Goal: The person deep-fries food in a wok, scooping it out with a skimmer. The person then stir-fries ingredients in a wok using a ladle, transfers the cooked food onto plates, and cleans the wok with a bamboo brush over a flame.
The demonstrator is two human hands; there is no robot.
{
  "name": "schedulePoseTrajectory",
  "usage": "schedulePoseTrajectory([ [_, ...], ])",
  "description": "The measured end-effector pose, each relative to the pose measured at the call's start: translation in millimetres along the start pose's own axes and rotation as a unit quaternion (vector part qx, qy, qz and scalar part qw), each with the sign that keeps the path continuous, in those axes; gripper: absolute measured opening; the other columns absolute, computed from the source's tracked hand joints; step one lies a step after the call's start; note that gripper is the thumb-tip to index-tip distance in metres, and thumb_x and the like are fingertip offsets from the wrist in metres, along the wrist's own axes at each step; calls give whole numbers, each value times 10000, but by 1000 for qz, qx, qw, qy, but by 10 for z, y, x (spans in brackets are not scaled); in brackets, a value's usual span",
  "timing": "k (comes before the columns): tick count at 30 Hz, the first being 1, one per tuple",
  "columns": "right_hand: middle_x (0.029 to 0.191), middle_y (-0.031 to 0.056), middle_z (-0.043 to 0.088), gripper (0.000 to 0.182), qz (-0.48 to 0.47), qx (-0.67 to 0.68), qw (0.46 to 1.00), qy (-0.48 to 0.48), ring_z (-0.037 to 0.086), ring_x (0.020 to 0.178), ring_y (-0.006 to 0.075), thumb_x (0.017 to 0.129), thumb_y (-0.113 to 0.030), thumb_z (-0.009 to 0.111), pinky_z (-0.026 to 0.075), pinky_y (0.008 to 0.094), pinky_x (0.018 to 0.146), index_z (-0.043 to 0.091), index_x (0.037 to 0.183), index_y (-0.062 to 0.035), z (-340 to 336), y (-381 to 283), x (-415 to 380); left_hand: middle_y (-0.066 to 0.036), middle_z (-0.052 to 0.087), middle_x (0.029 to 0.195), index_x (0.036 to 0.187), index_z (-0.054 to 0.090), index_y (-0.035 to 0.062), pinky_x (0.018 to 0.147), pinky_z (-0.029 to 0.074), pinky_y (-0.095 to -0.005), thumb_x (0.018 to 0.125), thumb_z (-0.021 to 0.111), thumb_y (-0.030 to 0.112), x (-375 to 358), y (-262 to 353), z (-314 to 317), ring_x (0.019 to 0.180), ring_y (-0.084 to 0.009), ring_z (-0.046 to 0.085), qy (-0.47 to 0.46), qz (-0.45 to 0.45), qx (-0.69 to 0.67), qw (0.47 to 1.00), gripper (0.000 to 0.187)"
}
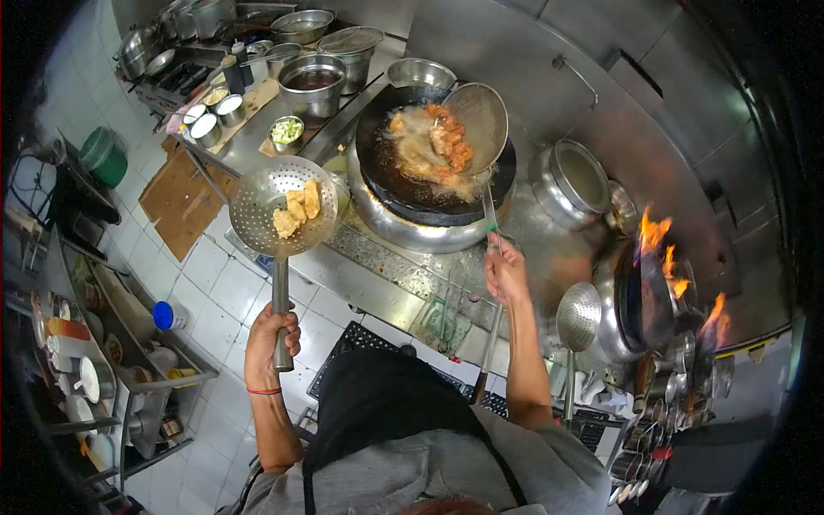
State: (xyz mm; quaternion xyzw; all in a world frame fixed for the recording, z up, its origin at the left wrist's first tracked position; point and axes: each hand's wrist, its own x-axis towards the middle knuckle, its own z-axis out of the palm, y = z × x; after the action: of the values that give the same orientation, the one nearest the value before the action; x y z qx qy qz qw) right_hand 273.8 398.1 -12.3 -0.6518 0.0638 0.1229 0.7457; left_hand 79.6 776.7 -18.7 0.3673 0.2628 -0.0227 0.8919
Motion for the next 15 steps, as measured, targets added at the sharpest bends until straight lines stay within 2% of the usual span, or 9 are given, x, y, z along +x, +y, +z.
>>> schedulePoseTrajectory([
  [1, 592, 16, 477, 429, 1, 2, 1000, 0, 309, 312, 74, 941, -82, 480, 235, 245, 254, 389, 1356, -21, 39, -50, 23, -57, 462, 616, 1013, 466, 3, 323, 379, -269, 777, 538, 18, 1, 3, -14, 399, -127, 435, 2, 3, 1, 1000, 248],
  [3, 607, 17, 492, 415, -13, -138, 989, 45, 377, 363, 75, 918, -34, 463, 313, 245, 323, 438, 1332, -22, 97, -144, 80, -57, 463, 616, 1013, 467, 3, 323, 380, -270, 780, 539, 20, 2, 12, -22, 399, -127, 437, 4, 8, 0, 1000, 244],
  [4, 607, 17, 492, 415, -13, -139, 989, 45, 377, 363, 75, 918, -34, 463, 313, 245, 323, 438, 1332, -22, 15, -52, 187, -56, 463, 616, 1012, 468, 5, 324, 380, -269, 783, 540, 22, -7, 20, -22, 400, -126, 439, 5, 11, 1, 1000, 241],
  [6, 658, 39, 540, 376, -176, -360, 915, 48, 478, 503, 84, 910, -21, 460, 398, 216, 479, 513, 1282, -23, -97, 107, 381, -56, 464, 616, 1011, 469, 6, 325, 380, -269, 785, 540, 24, -28, 36, -36, 400, -126, 441, 7, 14, 1, 1000, 237],
  [7, 658, 39, 540, 376, -177, -360, 915, 47, 478, 503, 84, 910, -21, 460, 398, 216, 479, 513, 1282, -23, -87, 74, 329, -55, 464, 616, 1010, 470, 8, 325, 381, -267, 786, 541, 25, -38, 42, -50, 400, -125, 443, 4, 14, 0, 1000, 236],
  [9, 742, 163, 612, 374, -288, -469, 830, 88, 532, 598, 163, 843, -51, 525, 456, 327, 613, 581, 1213, -60, -48, -92, 116, -55, 464, 615, 1010, 471, 11, 325, 383, -266, 787, 541, 25, -59, 57, -53, 400, -124, 444, 1, 16, -6, 1000, 235],
  [10, 742, 163, 612, 374, -289, -471, 829, 86, 532, 598, 163, 843, -51, 525, 456, 327, 613, 581, 1213, -60, -54, -154, 55, -55, 465, 616, 1009, 472, 13, 324, 385, -266, 787, 541, 26, -88, 67, -41, 399, -124, 444, 9, 20, -2, 1000, 233],
  [12, 761, 207, 605, 393, -220, -490, 841, 58, 517, 594, 160, 840, -56, 533, 467, 339, 619, 570, 1230, -69, -173, -274, 5, -55, 466, 616, 1008, 474, 15, 323, 387, -267, 788, 540, 26, -115, 71, -40, 398, -124, 444, 16, 26, -2, 1000, 231],
  [15, 728, 205, 598, 367, -218, -481, 847, 62, 524, 582, 164, 850, -90, 557, 472, 353, 606, 582, 1215, -63, -482, -427, 330, -56, 469, 619, 1008, 473, 16, 323, 393, -268, 790, 539, 27, -158, 93, -85, 397, -124, 447, 21, 30, -1, 999, 228],
])
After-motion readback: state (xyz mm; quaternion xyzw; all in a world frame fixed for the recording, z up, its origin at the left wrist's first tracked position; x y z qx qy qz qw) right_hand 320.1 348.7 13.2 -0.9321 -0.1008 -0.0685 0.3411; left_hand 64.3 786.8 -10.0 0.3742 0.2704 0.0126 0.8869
